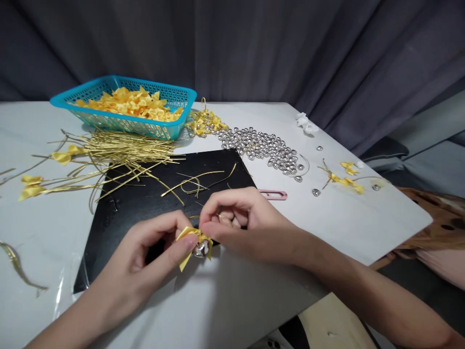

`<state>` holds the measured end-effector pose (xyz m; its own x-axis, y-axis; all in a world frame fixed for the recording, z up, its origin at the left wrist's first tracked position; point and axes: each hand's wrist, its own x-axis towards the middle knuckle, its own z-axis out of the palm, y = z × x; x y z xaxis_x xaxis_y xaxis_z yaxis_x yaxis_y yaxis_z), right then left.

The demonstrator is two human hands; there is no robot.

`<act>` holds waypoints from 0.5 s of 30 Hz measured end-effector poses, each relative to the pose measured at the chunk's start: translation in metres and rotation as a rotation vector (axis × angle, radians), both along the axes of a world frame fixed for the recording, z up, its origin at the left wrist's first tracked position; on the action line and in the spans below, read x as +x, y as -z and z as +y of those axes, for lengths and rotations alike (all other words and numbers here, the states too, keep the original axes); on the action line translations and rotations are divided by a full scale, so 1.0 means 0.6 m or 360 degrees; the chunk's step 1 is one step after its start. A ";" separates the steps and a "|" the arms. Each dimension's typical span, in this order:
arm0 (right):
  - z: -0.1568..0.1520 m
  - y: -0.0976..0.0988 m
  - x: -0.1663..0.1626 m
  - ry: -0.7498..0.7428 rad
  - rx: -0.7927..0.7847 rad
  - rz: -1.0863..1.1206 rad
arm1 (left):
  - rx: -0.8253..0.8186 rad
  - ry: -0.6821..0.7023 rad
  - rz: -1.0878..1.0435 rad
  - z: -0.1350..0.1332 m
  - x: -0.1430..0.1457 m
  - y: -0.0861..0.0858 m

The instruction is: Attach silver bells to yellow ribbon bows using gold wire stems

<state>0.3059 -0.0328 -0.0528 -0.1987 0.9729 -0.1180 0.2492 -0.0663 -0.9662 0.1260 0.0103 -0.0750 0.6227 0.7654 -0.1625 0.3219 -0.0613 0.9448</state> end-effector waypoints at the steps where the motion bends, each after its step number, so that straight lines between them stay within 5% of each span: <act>1: 0.001 -0.001 0.001 -0.0019 -0.0051 0.0001 | 0.0008 -0.0010 0.0001 0.001 0.000 0.001; 11: -0.002 -0.002 0.014 -0.0183 0.0691 -0.0433 | 0.0096 0.0048 -0.0151 0.009 -0.003 0.013; 15: -0.001 -0.005 0.014 -0.0161 0.0556 -0.0405 | 0.0093 0.0030 -0.0109 0.009 -0.003 0.010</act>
